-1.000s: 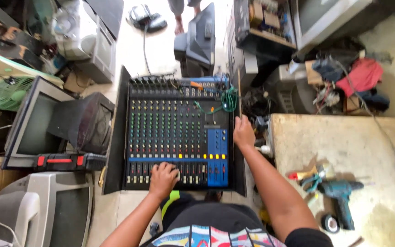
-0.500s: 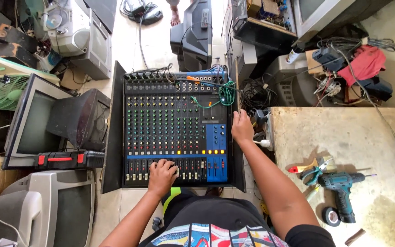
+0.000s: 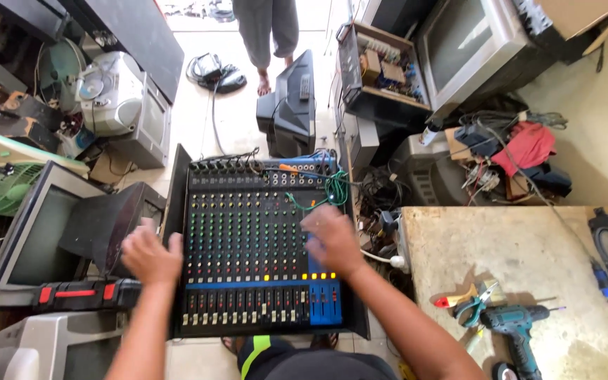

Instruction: A person is seen repairing an audio mixer in a workshop. They start by adjusting the faders and knobs on the control panel, then they use a hand tool to trim or adjust the side frame of the device.

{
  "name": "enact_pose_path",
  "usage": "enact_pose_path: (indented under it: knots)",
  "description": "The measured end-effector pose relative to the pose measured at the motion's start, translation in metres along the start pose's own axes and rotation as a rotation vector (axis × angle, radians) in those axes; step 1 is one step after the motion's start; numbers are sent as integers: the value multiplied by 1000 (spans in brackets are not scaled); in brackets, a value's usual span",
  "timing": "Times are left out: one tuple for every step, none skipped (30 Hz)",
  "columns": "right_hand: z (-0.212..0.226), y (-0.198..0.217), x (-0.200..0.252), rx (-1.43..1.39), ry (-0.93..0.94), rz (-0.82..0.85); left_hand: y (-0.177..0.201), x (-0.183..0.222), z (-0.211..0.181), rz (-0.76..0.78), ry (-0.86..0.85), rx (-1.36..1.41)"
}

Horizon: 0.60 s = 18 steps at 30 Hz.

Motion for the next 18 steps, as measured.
enact_pose_path:
  knots:
    - [33,3,1,-18,248,65,-20,-8,20,43,44,4]
    - [66,5,6,-35,498,131,-39,-15,41,85,90,7]
    - [69,4,12,-28,503,127,-59,-9,49,77,94,11]
    - [71,-5,13,-21,499,236,-103,-5,67,474,251,121]
    - [73,-14,15,-14,492,344,-146,9,80,871,406,235]
    - [61,-17,5,-4,499,337,-143,6,79,859,408,243]
    - [36,-11,-12,-167,275,186,-141,4,79,868,434,246]
    - [9,-8,-22,-332,54,39,-138,7,81,881,464,248]
    - [-17,-9,-24,-328,65,37,-141,6,77,872,471,255]
    - [-55,0,-18,-323,-136,-188,-136,6,76,766,453,197]
    - [-91,6,-8,-313,-337,-413,-132,7,75,661,434,139]
    - [-101,6,-5,-317,-329,-407,-121,5,70,660,445,137]
    - [-127,-3,5,-404,-634,-331,-102,-2,59,516,336,130]
    - [-151,-13,22,-479,-941,-242,-83,-3,45,378,230,123]
    - [-130,-5,19,-476,-936,-230,-79,-4,46,384,242,122]
    - [-98,6,-1,-333,-660,-129,-67,-9,37,262,103,116]
    - [-63,14,-16,-192,-382,-32,-54,-12,28,138,-35,108]
    - [-62,3,-11,-192,-369,-28,-47,-12,25,136,-21,106]
Point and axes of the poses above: each hand's wrist, its own x-axis away from the middle knuckle, its own y-axis out of the back of the hand, z = x × y, the point moved 6 cm from there along -x, towards the middle knuckle, and after that the axes turned 14 degrees about z, right-handed, at the moved point
